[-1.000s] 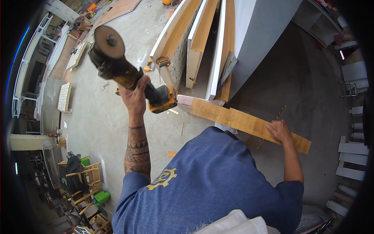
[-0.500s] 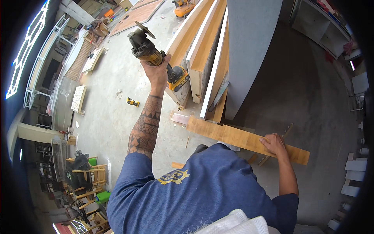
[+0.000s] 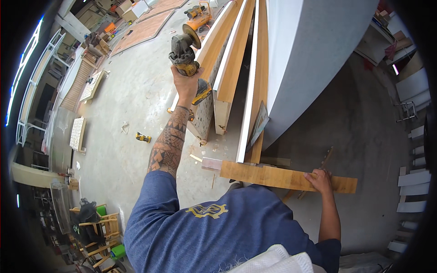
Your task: The person cuts a wooden board using a handheld rotary cutter, marks another wooden board using a speed square and pencil, cuts along the marked line with the rotary cutter, and measures the board with a tape measure.
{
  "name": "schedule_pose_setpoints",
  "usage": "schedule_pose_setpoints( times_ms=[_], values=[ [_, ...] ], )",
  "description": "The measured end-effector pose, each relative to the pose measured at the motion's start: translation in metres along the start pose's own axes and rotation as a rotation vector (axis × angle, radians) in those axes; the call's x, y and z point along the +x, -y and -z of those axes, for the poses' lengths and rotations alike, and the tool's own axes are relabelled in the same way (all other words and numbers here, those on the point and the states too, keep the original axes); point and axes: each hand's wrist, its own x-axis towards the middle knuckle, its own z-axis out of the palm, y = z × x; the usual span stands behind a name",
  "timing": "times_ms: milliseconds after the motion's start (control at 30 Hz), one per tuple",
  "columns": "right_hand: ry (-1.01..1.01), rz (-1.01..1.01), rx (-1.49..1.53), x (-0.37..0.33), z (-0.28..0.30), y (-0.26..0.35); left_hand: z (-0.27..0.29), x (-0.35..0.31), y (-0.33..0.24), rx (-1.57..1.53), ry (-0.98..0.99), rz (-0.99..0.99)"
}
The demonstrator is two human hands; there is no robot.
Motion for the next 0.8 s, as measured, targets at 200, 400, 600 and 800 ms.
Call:
schedule_pose_setpoints(
  times_ms=[200,400,600,800],
  values=[
    [0.032,-0.049,0.013,-0.006,-0.003,0.000,-0.006,0.028,0.026,-0.068,0.252,-0.013],
    [0.037,-0.094,-0.011,-0.011,0.001,0.015,-0.019,0.034,0.054,-0.045,0.342,-0.033],
    [0.002,-0.067,0.029,-0.009,0.001,0.024,-0.016,0.036,0.068,-0.061,0.389,0.057],
    [0.075,-0.155,0.021,-0.005,0.003,0.021,-0.020,0.043,0.060,0.014,0.559,-0.015]
  ],
)
